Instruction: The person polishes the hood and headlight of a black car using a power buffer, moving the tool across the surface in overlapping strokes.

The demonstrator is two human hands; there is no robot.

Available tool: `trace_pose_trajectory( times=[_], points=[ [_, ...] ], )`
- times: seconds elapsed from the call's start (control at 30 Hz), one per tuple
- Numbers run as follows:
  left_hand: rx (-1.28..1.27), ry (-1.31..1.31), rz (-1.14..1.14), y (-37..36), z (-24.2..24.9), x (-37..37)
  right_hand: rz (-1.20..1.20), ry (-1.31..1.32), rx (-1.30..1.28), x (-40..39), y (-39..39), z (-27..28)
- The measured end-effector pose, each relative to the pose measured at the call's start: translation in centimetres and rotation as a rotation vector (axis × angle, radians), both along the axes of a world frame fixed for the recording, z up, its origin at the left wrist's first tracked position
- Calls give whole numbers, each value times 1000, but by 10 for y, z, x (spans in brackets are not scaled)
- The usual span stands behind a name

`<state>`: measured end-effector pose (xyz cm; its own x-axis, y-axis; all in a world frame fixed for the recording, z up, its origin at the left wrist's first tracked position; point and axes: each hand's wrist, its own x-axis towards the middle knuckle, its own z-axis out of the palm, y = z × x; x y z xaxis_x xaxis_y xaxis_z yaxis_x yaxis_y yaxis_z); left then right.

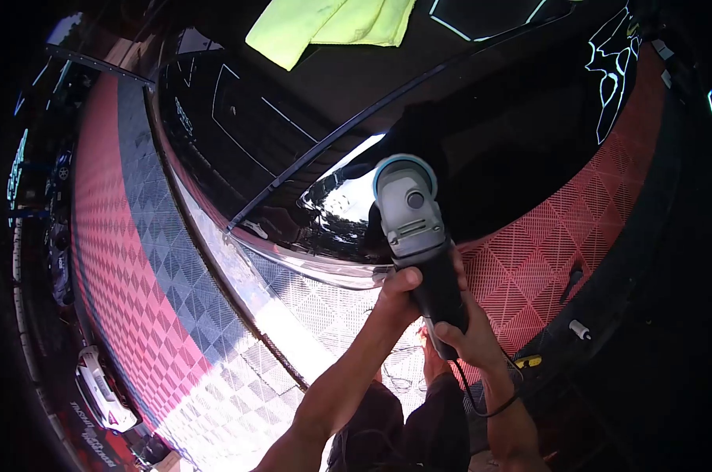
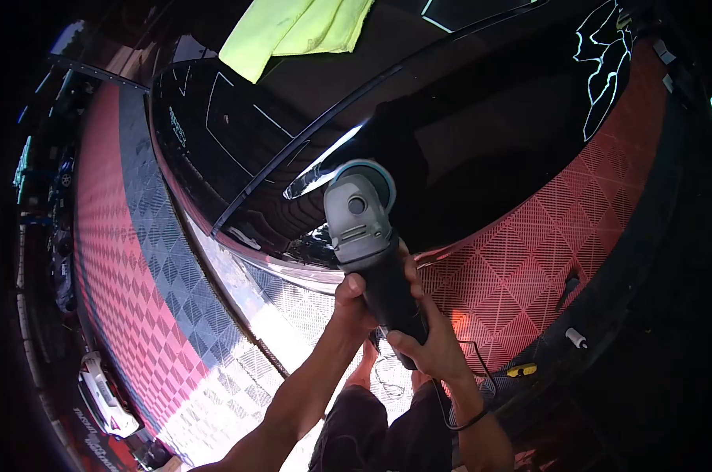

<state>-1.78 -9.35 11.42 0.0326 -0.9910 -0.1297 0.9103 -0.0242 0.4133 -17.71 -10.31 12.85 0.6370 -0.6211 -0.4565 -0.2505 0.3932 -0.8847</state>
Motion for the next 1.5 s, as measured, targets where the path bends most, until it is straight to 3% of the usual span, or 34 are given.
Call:
trace_pose_trajectory(
  times=[0.17, 0.27, 0.37, 0.4, 0.47, 0.57, 0.73, 0.87, 0.93, 1.0, 1.07, 1.33, 1.5],
  points=[
    [-74, 79, 254, 56, -22, 12, 350, 181, -127, 25, 16, 2],
    [-88, 86, 246, 73, -35, 5, 411, 159, -142, 17, 22, -6],
    [-64, 153, 107, 73, -38, -14, 219, -7, -74, -11, 33, -22],
    [-58, 178, 64, 69, -37, -22, 289, 104, 31, -25, 31, -26],
    [-13, 126, 58, 69, -48, -37, 117, -52, -28, -33, 35, -33],
    [-102, 175, 82, 69, -45, -30, 145, 20, 79, -27, 35, -25],
    [-119, 101, 363, 106, -56, 10, 442, 171, -186, 33, 50, -19],
    [-123, 88, 380, 119, -62, 30, 511, 220, -123, 61, 58, -16],
    [-108, 196, 350, 119, -62, 31, 325, 110, -37, 61, 65, -15],
    [-122, 211, 293, 115, -56, 35, 319, 144, -106, 64, 66, -13],
    [-124, 238, 300, 118, -58, 42, 364, 256, 63, 69, 66, -8],
    [-166, 397, 290, 149, -79, 86, 312, 174, -85, 109, 110, -40],
    [-143, 231, 317, 162, -88, 111, 292, 223, -187, 133, 128, -48]
  ],
)
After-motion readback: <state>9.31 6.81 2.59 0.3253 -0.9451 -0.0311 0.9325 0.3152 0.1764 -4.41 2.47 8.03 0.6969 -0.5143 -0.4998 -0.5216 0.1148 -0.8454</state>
